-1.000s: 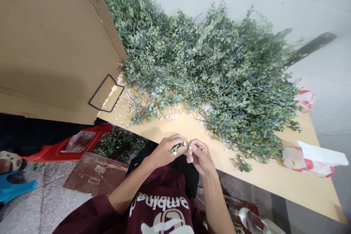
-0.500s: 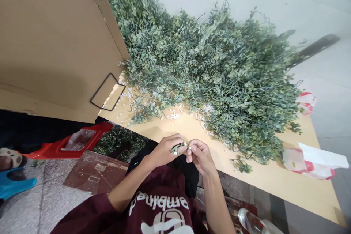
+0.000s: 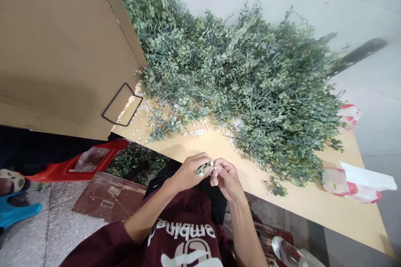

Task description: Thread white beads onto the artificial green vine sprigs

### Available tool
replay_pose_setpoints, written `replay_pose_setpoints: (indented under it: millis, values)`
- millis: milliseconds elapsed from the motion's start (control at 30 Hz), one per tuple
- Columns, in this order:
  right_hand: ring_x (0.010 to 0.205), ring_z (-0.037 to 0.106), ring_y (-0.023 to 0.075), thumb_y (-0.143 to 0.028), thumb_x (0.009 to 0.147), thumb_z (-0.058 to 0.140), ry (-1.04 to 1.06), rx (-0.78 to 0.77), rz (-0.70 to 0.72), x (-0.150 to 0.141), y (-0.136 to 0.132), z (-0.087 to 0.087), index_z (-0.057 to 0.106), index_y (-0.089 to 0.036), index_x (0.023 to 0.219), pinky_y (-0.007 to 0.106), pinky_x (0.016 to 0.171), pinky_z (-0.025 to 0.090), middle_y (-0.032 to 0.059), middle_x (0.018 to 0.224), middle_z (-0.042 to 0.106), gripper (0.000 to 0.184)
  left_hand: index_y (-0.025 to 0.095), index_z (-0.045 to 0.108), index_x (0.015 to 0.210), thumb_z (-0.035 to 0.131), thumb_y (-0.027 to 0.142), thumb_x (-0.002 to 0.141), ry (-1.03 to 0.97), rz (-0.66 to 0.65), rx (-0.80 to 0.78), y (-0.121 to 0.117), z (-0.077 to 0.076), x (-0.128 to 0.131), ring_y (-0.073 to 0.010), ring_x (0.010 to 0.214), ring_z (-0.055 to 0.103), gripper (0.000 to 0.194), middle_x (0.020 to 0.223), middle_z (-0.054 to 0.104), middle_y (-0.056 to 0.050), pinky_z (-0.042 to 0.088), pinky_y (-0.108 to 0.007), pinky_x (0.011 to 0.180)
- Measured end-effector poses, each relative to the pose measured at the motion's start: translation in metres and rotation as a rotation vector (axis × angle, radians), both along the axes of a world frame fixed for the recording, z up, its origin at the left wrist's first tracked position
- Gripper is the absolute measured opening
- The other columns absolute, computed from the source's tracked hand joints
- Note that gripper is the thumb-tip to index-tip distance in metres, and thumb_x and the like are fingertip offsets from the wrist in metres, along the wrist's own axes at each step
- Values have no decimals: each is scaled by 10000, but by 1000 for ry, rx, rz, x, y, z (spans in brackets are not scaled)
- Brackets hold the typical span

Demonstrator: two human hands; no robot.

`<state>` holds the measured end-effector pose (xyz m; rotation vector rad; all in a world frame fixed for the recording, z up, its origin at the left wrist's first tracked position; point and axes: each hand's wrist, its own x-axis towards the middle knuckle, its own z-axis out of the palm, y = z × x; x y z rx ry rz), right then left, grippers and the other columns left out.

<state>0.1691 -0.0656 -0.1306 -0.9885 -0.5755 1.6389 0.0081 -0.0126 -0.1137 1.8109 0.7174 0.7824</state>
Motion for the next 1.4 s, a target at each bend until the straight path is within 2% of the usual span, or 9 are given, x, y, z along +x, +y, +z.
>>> replay_pose_setpoints:
  millis: [167,300,433,667,800,967,1133,1267,1400]
  values:
    - [516,588,108,-353,822,720,-128,60,-61,-1,0,2,641,-191,872,244,552,524,-20,663,628,187,159,566,750,500,260,943,41,62,-9,4,-2,-2,-114,699,492,227,763,516,-6,394,-220,667]
    - [595,617,134,-324,845,690,-397,123,-91,-5,-1,1,642,-184,854,273,636,534,-1,688,655,148,160,556,737,487,261,949,58,72,-12,6,0,-3,-112,700,498,245,761,506,-3,393,-216,676]
    - [595,585,131,-324,862,658,-592,188,-72,-12,-3,-4,630,-180,776,237,575,490,-10,653,621,170,162,569,756,491,248,944,76,6,26,5,5,0,-116,704,508,220,775,524,-9,395,-218,677]
    - [664,639,156,-317,876,644,-533,197,-71,-3,-10,1,626,-219,1081,301,668,539,9,798,651,228,166,599,786,493,275,944,81,53,-27,7,-2,-6,-124,730,518,219,791,550,-14,404,-223,691]
    - [636,626,154,-308,885,638,-600,227,-91,-1,-8,7,667,-203,910,290,642,525,15,732,654,112,168,596,772,491,276,947,65,8,-30,7,-4,-7,-123,735,522,231,784,546,-11,404,-225,698]
    - [594,606,136,-332,885,638,-594,211,-84,-4,-3,8,646,-197,841,273,611,513,-1,709,637,142,167,581,765,494,259,946,56,-4,-40,9,-5,-6,-127,749,524,221,794,550,-14,402,-228,699]
    - [612,611,137,-363,897,616,-634,191,68,-3,1,9,634,-192,858,262,622,513,-4,704,635,176,165,566,737,510,259,937,55,6,-56,8,-11,-13,-128,742,508,228,784,541,-11,399,-232,694]
    - [815,655,192,-355,919,579,-877,293,291,13,10,27,687,-205,972,305,746,525,60,910,702,193,156,577,744,521,299,923,113,-48,-127,0,-17,-33,-120,700,490,235,763,527,-4,395,-229,669]
    - [960,643,248,-327,945,523,-1350,475,91,62,37,56,699,-233,996,390,878,496,80,1008,708,205,154,631,809,545,336,893,165,-88,-271,-9,-32,-73,-131,743,547,218,812,595,-17,430,-232,728]
